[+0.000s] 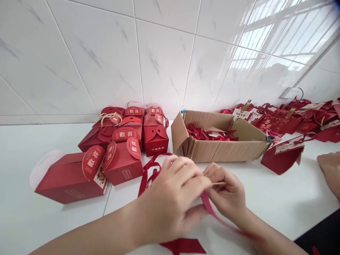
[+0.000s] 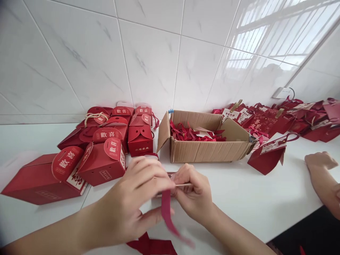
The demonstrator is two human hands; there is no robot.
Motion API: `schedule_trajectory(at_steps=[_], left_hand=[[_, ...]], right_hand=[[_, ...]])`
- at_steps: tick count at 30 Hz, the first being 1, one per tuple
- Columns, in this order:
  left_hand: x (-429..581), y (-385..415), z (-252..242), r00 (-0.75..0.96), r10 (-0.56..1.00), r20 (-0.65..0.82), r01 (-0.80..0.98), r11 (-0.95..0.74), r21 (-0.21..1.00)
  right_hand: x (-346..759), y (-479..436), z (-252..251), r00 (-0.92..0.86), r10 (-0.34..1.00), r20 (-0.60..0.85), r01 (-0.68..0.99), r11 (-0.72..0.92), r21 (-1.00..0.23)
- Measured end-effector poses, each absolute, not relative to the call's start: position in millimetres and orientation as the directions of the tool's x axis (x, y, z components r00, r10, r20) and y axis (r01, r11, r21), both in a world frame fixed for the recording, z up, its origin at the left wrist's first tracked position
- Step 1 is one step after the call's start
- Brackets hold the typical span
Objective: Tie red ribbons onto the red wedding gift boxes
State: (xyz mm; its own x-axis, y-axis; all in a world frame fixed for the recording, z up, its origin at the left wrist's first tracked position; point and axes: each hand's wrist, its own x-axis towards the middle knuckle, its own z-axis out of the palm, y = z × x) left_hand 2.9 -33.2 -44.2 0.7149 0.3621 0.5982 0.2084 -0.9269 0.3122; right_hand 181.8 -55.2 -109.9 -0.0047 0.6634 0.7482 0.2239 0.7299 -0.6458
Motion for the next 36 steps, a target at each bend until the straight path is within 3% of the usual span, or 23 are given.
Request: schedule_trajectory(at_steps=[3,6,8,10,15,19,25,33,36], left_hand=[[2.0,-42.3,-38.4,0.686,0.315,0.656,0.092,-0.932,0.351],[-0.3,-41.5,-37.8,0.548,0.438,0.713,0.064,-0.872,0.486],[-2.2,-37.1,-38.5,0.456,0.515,0.726,0.041,-0.827,0.561],[-4.6,-32.1,-37.9,0.440,0.512,0.738,0.024,-0.828,0.560],[-11.4,-23.6,-31.7,0.608,0.442,0.659,0.085,-0.862,0.500],[-12.7,-21.0,-34.9,0.664,0.406,0.627,0.125,-0.888,0.442],[-12.7,-26.0,-28.8,0.675,0.022,0.738,0.095,-0.994,-0.057],[-18.8,-27.7,-20.4,0.820,0.099,0.563,0.117,-0.993,0.004],[-11.0,-31.3,-26.7,0.800,0.034,0.599,0.077,-0.996,-0.047]], right_hand=[[177.0,-59.2,-101.8,-0.106,0.503,0.858,0.318,0.835,-0.450],[176.7,-61.7,-97.1,-0.193,0.370,0.909,0.396,0.877,-0.272],[177.7,-62.4,-97.4,-0.227,0.335,0.914,0.431,0.876,-0.214],[178.9,-62.7,-99.6,-0.240,0.314,0.919,0.449,0.875,-0.181],[181.7,-63.0,-103.7,-0.242,0.282,0.928,0.495,0.859,-0.132],[182.0,-63.8,-104.6,-0.241,0.283,0.928,0.489,0.862,-0.135],[183.5,-63.6,-105.9,-0.231,0.309,0.923,0.457,0.872,-0.178],[189.3,-61.0,-110.7,0.030,0.555,0.831,0.304,0.787,-0.536],[187.0,-62.7,-110.1,0.035,0.573,0.819,0.315,0.772,-0.553]])
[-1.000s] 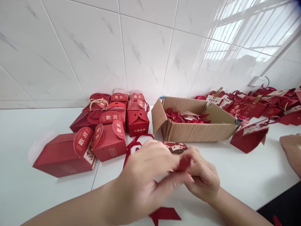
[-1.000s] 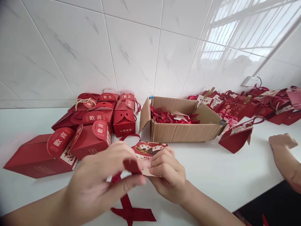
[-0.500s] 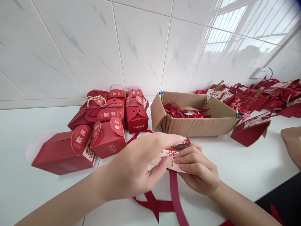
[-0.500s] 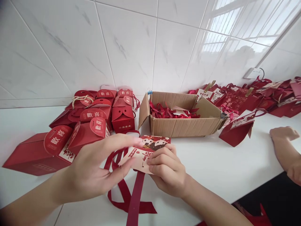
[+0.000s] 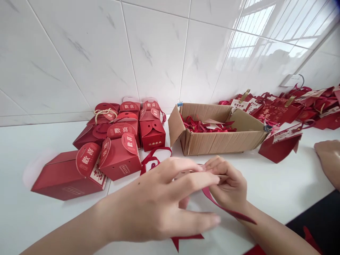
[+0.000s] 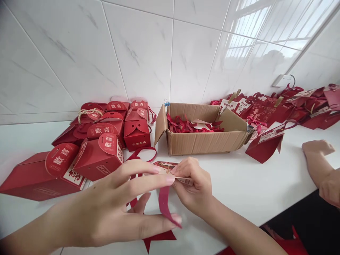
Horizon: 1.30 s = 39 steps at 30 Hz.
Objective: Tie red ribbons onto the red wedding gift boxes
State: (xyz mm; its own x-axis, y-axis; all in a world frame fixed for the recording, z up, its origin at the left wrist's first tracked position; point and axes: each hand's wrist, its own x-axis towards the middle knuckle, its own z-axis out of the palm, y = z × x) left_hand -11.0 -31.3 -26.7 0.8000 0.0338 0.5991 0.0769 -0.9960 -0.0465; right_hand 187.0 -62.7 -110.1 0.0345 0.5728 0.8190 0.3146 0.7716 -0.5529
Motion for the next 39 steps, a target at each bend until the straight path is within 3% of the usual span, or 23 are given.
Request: schedule_trajectory(at_steps=[6,12,14,17,20,23,26,31,39], left_hand=[[-5.0,-29.0,-35.2,0.714,-0.069,0.697,0.159,-0.953,-0.258],[-5.2,-21.3,-38.9,0.576,0.040,0.816,0.341,-0.920,-0.195],[-4.2,-20.8,-40.1,0.580,0.118,0.806,0.328,-0.940,-0.098],[-2.5,-20.8,-43.5,0.614,0.330,0.717,0.191,-0.943,0.271],[-0.2,-21.3,-45.0,0.610,0.586,0.533,0.177,-0.757,0.629],[2.0,-22.3,-42.6,0.597,0.715,0.364,0.193,-0.568,0.800],[3.3,-23.1,-39.3,0.603,0.747,0.278,0.161,-0.456,0.876],[3.6,-23.0,-37.4,0.582,0.769,0.262,0.090,-0.382,0.920],[0.7,-22.4,-36.1,0.644,0.704,0.299,0.140,-0.493,0.859]], right_hand=[[182.5,-69.1,-101.0,-0.159,0.456,0.875,0.395,0.842,-0.367],[180.8,-71.3,-104.2,-0.235,0.350,0.907,0.434,0.873,-0.224],[181.2,-71.0,-105.0,-0.235,0.339,0.911,0.449,0.869,-0.208],[182.3,-70.6,-104.4,-0.235,0.331,0.914,0.467,0.863,-0.192],[183.3,-70.6,-103.6,-0.247,0.336,0.909,0.481,0.857,-0.185],[183.6,-70.4,-103.8,-0.246,0.347,0.905,0.497,0.847,-0.190],[183.9,-69.7,-104.0,-0.250,0.357,0.900,0.494,0.847,-0.199],[185.7,-69.2,-103.8,-0.237,0.360,0.902,0.488,0.847,-0.210],[186.4,-70.1,-105.7,-0.212,0.365,0.907,0.498,0.838,-0.221]])
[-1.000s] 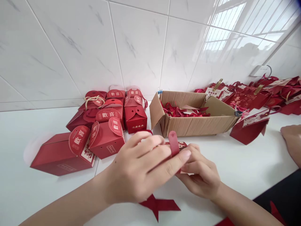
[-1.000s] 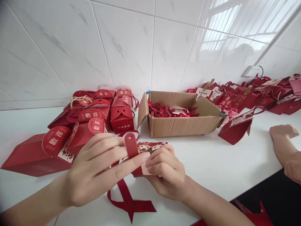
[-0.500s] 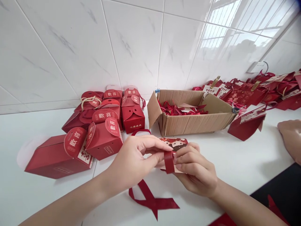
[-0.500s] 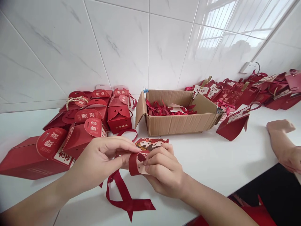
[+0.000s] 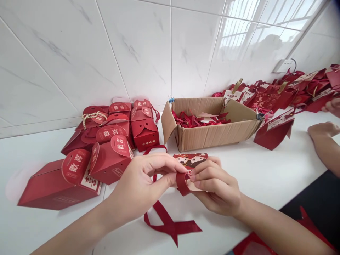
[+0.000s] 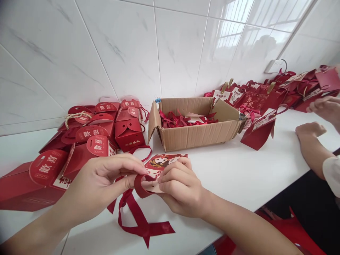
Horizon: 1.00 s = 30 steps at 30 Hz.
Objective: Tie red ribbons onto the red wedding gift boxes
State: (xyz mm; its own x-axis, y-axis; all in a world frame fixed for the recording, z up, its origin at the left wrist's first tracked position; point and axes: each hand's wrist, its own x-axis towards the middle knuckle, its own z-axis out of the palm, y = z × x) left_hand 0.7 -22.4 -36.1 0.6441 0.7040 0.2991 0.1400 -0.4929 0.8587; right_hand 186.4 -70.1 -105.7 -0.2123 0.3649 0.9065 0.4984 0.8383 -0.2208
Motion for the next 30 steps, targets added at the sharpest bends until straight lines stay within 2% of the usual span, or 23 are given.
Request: schedule_trajectory(at_steps=[3,8,13,15,19,23,30], left_hand=[[-1.4,-21.2,-34.5,0.708,0.638,0.303,0.158,-0.561,0.812],[-6.6,-22.0,-33.4,0.840,0.437,0.322,0.082,-0.688,0.721],[-8.5,-22.3,-39.8,0.894,0.312,0.321,0.040,-0.770,0.637],[-7.1,-21.3,-44.3,0.890,0.278,0.362,0.011,-0.806,0.592],[-2.9,-18.0,-54.5,0.840,0.234,0.490,-0.068,-0.849,0.524],[-1.7,-16.3,-61.6,0.815,0.254,0.521,-0.086,-0.835,0.543],[-3.8,-17.5,-65.7,0.807,0.308,0.505,-0.034,-0.828,0.559]], right_hand=[[187.0,-69.8,-105.8,-0.210,0.363,0.908,0.502,0.837,-0.219],[187.7,-69.4,-106.4,-0.209,0.336,0.918,0.512,0.838,-0.190],[188.4,-69.2,-107.5,-0.216,0.299,0.929,0.545,0.827,-0.139],[189.0,-69.3,-106.9,-0.212,0.287,0.934,0.554,0.822,-0.127],[190.9,-70.3,-104.8,-0.203,0.263,0.943,0.563,0.819,-0.107],[192.4,-71.5,-103.3,-0.193,0.277,0.941,0.554,0.823,-0.129],[191.7,-70.2,-103.8,-0.146,0.439,0.886,0.534,0.789,-0.303]])
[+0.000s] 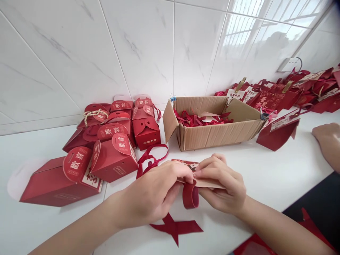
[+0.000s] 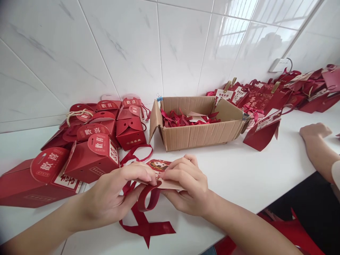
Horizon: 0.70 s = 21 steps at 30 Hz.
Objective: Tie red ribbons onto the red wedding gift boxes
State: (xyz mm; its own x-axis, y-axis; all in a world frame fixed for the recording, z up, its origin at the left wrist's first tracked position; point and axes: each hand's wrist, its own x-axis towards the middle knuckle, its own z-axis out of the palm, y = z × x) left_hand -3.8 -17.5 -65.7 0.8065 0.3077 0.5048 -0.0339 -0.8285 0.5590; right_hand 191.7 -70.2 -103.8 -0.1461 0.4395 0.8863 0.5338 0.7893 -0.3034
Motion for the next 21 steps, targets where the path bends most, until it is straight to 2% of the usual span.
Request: schedule_trajectory(at_steps=[7,21], left_hand=[[-3.6,-16.4,-67.8,0.825,0.309,0.472,-0.018,-0.822,0.569],[-2.2,-17.2,-69.7,0.818,0.321,0.478,-0.042,-0.795,0.606]], right_hand=[[193.9,-69.7,-105.1,-0.203,0.461,0.864,0.546,0.786,-0.291],[191.1,-70.4,-108.7,-0.170,0.450,0.877,0.488,0.812,-0.322]])
